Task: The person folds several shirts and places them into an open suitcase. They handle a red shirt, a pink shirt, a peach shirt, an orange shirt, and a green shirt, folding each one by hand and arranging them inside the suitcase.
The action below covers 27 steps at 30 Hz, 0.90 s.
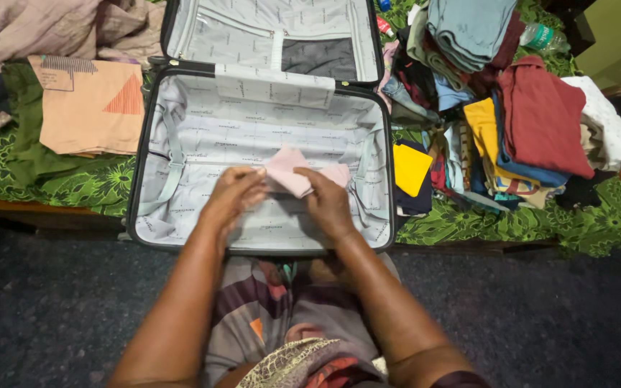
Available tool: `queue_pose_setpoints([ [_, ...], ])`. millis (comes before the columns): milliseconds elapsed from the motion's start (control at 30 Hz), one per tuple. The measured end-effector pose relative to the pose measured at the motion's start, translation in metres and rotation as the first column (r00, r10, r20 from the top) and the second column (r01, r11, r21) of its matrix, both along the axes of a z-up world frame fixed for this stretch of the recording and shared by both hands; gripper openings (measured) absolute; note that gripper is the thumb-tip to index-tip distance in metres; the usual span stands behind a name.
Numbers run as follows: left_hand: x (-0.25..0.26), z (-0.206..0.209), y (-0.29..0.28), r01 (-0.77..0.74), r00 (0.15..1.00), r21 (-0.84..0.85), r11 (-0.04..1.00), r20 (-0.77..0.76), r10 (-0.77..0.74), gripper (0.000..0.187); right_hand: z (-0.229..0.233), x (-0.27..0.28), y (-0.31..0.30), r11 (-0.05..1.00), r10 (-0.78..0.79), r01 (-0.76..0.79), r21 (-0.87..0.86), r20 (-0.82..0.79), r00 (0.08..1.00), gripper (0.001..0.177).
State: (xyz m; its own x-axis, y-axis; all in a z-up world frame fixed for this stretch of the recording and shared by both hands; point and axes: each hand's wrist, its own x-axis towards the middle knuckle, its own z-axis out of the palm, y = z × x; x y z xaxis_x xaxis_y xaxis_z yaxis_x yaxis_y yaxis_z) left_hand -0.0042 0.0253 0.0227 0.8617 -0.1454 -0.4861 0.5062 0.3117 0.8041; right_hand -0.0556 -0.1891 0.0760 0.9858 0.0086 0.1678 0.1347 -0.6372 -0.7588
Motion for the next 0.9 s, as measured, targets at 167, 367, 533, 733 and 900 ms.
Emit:
queue_pose_setpoints([
  [167,0.008,0.01,0.02,-0.156,0.721,0.517,0.842,0.642,-0.26,0.095,0.03,0.022,-0.022,0.975,0.139,-0.129,0.179,-0.044,0.989,0.036],
  [367,0.009,0.031,0.03,0.345,0.839,0.124,0.93,0.403,-0.365,0.054,0.056,0.028,-0.041,0.758,0.255,-0.231,0.61,0.048,0.966,0.028],
  [533,0.008,0.069,0.045,0.394,0.841,-0.182,0.901,0.467,-0.273,0.041,0.088,0.026,-0.046,0.599,0.266,-0.209,0.773,0.054,0.963,0.018],
  [733,0.026,0.098,0.032,0.343,0.864,-0.401,0.849,0.489,-0.119,0.056,0.088,0.043,-0.058,0.452,0.239,-0.044,0.891,-0.073,0.968,0.026],
  [900,0.1,0.034,0.008,0.03,0.955,-0.25,0.968,0.292,0.045,0.056,-0.009,0.13,-0.079,0.375,0.215,0.227,0.899,-0.322,0.922,0.036],
])
